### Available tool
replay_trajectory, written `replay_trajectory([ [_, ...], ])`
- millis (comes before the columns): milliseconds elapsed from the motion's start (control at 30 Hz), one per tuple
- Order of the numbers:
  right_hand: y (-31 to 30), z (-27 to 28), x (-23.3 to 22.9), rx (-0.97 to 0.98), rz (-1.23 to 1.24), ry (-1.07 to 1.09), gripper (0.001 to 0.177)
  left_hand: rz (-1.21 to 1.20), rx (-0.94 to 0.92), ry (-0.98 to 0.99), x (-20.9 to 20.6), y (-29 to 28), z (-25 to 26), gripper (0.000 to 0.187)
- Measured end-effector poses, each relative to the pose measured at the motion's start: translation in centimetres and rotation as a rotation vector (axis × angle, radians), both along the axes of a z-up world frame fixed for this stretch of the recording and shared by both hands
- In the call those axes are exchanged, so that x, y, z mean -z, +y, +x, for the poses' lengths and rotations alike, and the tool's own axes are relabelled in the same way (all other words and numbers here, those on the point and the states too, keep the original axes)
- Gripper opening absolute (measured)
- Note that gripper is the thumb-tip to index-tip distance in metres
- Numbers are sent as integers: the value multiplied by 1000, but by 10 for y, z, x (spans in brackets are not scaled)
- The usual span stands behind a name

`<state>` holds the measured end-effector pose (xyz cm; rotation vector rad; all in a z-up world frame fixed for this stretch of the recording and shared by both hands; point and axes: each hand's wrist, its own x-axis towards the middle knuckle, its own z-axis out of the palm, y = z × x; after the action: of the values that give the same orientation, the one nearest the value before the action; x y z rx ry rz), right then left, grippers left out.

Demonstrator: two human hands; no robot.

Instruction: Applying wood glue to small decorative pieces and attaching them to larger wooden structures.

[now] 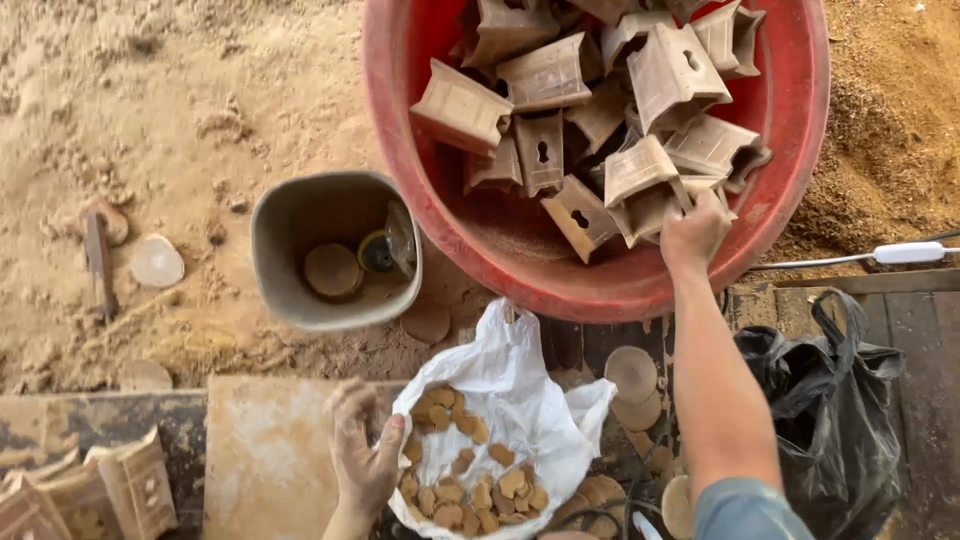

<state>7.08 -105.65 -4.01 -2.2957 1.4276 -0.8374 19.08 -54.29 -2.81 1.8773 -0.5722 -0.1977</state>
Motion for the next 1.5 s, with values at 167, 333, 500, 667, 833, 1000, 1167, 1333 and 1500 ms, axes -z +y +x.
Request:
replay_trajectory([
  [167, 123, -19, -79, -133, -183, -309, 13, -316, 224, 26, -77, -33, -7, 77],
  [333, 261, -10, -91, -469, -252, -566, 18, -700, 154, 613, -80, -26, 4, 104],
  [500, 395, -17, -6, -782, 284, -692, 20, -750, -19, 917, -38, 50, -9, 96],
  [667, 453, -27, 9, -819, 543, -673, 25, -548, -199, 1029, 2, 117, -25, 64],
  [833, 408, -41, -53, -1235, 800, -216, 40, -299, -86, 1007, -8, 118, -7, 58],
  [1000, 233, -8, -98, -856, 843, -195, 60, -256, 2, 1060, 14, 136, 11, 70],
  [1167, 26, 24, 45, 95, 608, -162, 58, -287, -24, 1065, 47, 146, 21, 85],
  [1333, -27, 53, 98, 194, 855, 26, 126, -348, -90, 1029, 153, 172, 45, 67],
  [1500, -6, 105, 25, 245, 770, 164, 104, -379, -183, 1038, 229, 227, 38, 64],
])
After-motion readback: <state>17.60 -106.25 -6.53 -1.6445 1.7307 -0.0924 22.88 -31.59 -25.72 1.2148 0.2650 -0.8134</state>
